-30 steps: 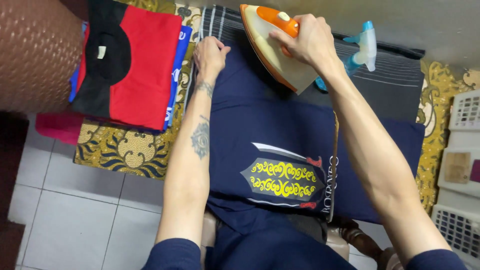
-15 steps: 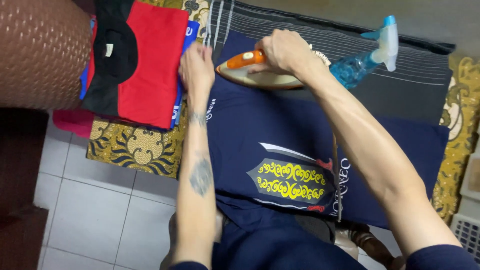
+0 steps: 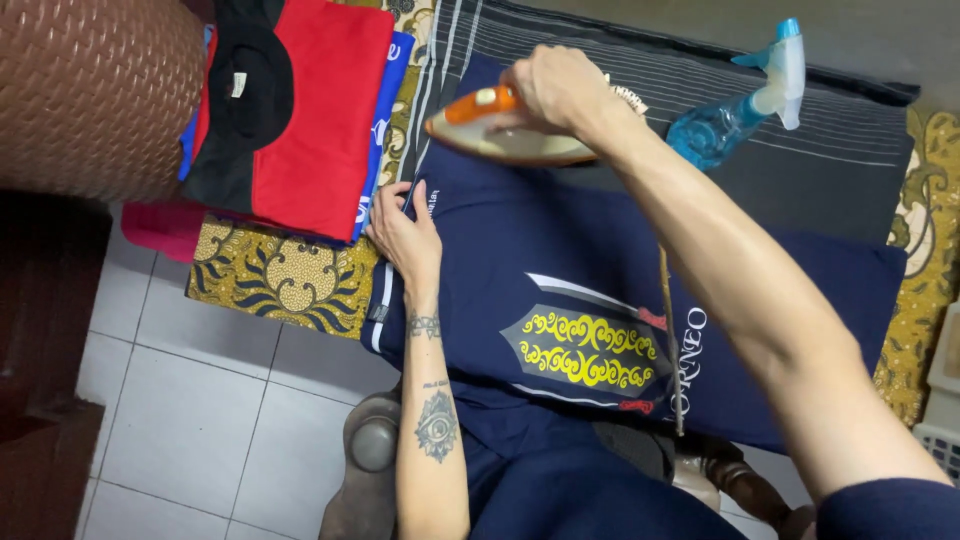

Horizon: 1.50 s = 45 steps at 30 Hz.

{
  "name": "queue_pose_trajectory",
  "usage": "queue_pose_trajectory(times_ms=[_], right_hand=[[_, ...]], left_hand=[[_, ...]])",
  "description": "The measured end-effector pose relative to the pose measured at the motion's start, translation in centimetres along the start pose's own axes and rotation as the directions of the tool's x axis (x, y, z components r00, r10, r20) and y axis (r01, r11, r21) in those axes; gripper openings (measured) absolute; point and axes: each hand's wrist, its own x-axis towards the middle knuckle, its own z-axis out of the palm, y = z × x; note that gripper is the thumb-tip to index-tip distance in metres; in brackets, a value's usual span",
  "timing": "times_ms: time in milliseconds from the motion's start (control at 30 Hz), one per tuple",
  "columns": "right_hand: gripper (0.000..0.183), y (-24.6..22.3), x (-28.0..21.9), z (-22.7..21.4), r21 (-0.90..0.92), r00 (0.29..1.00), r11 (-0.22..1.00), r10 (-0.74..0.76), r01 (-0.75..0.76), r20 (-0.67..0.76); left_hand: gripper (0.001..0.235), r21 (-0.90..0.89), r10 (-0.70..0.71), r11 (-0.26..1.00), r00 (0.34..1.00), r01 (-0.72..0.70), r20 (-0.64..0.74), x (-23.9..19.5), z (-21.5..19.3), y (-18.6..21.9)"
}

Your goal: Ironing a blue t-shirt using a spray bottle and a handheld iron, followed by folding the garment.

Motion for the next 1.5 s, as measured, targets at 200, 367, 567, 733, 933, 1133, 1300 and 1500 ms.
queue_pose_trajectory(times_ms=[200, 367, 567, 733, 933, 1133, 1300, 1500], right_hand=[[0.072, -0.4, 1.3, -1.0, 0.084, 0.987, 0.996, 0.005, -0.018, 0.161], [0.073, -1.2, 0.2, -1.3, 0.029, 0.981, 0.998, -0.063, 0.059, 0.181], [0.072, 3.9, 2.3, 0.1, -0.085, 0.997, 0.993, 0.082, -0.083, -0.016], [0.071, 4.0, 0.9, -0.9, -0.014, 0.996, 0.997, 0.080, -0.079, 0.028], [0.071, 0.6, -1.5, -2.3, 0.011, 0.971, 1.000, -0.012, 0.010, 0.239], [0.091, 5.9, 1.8, 2.5, -0.131, 0.986, 0.979, 0.147, -0.157, -0.082], [0.073, 4.9, 1.8, 0.0, 0.025, 0.952, 0.952, 0.306, -0.306, 0.011], [0.069, 0.2, -1.6, -2.5, -0.014, 0.982, 1.000, 0.010, -0.007, 0.190]], left_hand=[[0.013, -0.008, 0.050, 0.999, 0.996, -0.051, -0.076, 0.1, -0.6, 1.3], [0.012, 0.003, 0.057, 0.998, 0.996, -0.057, -0.072, 0.1, -0.5, 1.3], [0.012, 0.015, 0.056, 0.998, 0.995, -0.055, -0.087, 0.3, -0.3, 1.1], [0.012, 0.020, 0.050, 0.999, 0.995, -0.049, -0.092, 0.2, -0.4, 1.2], [0.012, 0.017, 0.049, 0.999, 0.995, -0.048, -0.091, 0.2, -0.5, 1.5], [0.012, 0.024, 0.052, 0.998, 0.994, -0.050, -0.097, 0.1, -0.4, 1.2], [0.012, 0.019, 0.031, 0.999, 0.996, -0.030, -0.083, 0.2, -0.7, 1.7], [0.011, 0.038, 0.027, 0.999, 0.995, -0.023, -0.094, 0.2, 0.0, 1.2]])
